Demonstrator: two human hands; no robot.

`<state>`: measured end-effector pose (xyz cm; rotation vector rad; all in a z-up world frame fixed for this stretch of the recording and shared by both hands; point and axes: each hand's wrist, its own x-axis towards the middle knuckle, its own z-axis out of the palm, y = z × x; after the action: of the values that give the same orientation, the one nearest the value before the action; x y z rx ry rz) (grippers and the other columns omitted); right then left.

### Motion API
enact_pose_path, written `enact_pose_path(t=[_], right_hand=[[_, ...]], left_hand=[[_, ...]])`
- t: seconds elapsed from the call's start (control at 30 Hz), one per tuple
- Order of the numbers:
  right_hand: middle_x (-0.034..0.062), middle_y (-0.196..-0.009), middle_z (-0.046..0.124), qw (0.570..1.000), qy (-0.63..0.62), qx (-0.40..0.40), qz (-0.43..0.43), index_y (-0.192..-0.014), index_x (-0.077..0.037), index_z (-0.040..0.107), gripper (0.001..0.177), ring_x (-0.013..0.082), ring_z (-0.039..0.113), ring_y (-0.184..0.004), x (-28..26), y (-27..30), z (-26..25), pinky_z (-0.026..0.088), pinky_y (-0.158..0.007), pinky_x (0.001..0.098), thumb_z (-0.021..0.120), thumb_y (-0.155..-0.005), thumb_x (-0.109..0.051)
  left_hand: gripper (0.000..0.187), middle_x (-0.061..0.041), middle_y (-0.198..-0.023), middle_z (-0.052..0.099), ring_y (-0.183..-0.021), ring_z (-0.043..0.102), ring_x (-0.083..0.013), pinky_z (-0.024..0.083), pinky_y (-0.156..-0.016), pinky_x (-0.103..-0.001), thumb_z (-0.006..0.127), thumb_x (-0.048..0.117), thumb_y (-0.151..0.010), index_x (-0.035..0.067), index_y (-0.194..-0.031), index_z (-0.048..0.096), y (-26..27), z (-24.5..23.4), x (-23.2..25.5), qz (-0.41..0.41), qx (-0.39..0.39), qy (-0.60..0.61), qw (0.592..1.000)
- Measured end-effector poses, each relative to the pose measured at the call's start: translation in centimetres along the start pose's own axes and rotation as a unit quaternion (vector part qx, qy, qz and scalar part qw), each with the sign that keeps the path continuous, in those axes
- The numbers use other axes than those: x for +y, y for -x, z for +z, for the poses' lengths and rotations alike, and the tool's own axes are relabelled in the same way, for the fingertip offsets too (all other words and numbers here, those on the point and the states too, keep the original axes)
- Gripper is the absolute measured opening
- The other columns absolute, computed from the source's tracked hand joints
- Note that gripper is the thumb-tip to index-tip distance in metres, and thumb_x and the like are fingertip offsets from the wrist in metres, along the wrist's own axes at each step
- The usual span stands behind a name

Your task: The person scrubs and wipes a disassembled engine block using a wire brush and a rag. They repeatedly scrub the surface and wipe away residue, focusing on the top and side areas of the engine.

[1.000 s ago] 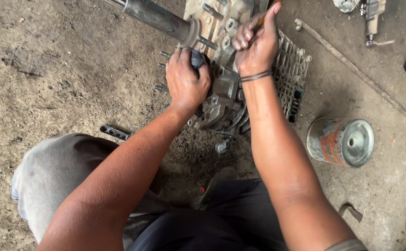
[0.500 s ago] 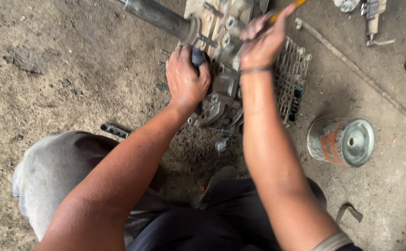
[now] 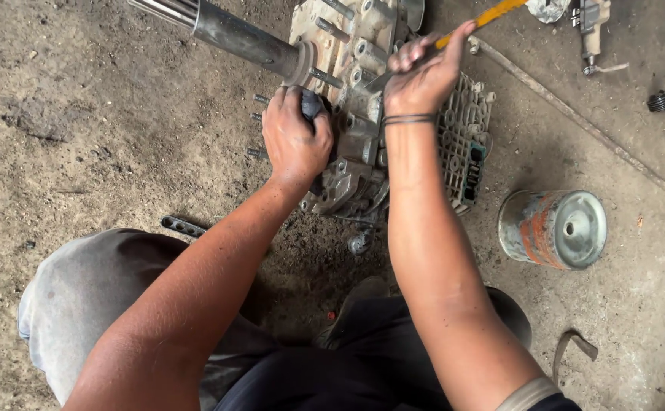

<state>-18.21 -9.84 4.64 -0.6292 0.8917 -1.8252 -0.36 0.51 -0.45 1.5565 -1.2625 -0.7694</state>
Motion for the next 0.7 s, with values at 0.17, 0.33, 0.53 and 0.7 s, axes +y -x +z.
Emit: enact_pose_path(t=[0.17, 0.33, 0.53, 0.7], right_hand=[[-0.0010, -0.059, 0.049, 0.998, 0.044, -0.037, -0.036, -0.074, -0.010, 0.055, 0.053, 0.0139, 0.046, -0.049, 1.3, 1.2, 0.4, 0.040, -0.046, 0.0323, 0.057, -0.099, -0.057], [0.0024, -0.072, 0.060, 0.993, 0.078, -0.080, 0.026, -0.082, -0.009, 0.063, 0.021, 0.0149, 0.059, -0.068, -0.6, 3.4, 1.9, 0.053, -0.065, 0.0325, 0.076, -0.082, -0.026], [0.0020, -0.096, 0.075, 0.875, 0.399, -0.271, -0.030, -0.096, -0.010, 0.073, 0.007, 0.0159, 0.070, -0.090, -3.6, 4.1, -0.3, 0.060, -0.089, 0.0368, 0.078, -0.092, -0.013], [0.0044, -0.095, 0.075, 0.755, 0.558, -0.340, -0.058, -0.097, -0.008, 0.074, 0.009, 0.0169, 0.069, -0.091, -6.1, 4.3, -3.0, 0.058, -0.088, 0.0359, 0.081, -0.092, -0.011]], left_hand=[[0.048, -0.033, -0.129, 0.058, -0.118, 0.055, -0.0475, 0.041, -0.108, -0.055, 0.065, 0.017, -0.085, -0.008, -0.126, 0.059, -0.2, 0.4, -0.4, 0.017, 0.015, -0.033, 0.999], [0.048, -0.034, -0.130, 0.058, -0.119, 0.056, -0.0467, 0.041, -0.109, -0.055, 0.064, 0.016, -0.086, -0.008, -0.127, 0.059, -0.2, 0.4, -0.6, 0.027, 0.001, -0.030, 0.999], [0.048, -0.034, -0.129, 0.057, -0.117, 0.055, -0.0466, 0.041, -0.107, -0.054, 0.065, 0.016, -0.083, -0.009, -0.124, 0.060, -0.4, 0.0, -0.1, 0.015, -0.010, -0.042, 0.999], [0.049, -0.033, -0.131, 0.057, -0.120, 0.055, -0.0445, 0.040, -0.110, -0.053, 0.065, 0.017, -0.087, -0.009, -0.127, 0.059, -0.4, -0.2, 0.0, 0.014, -0.012, -0.042, 0.999]])
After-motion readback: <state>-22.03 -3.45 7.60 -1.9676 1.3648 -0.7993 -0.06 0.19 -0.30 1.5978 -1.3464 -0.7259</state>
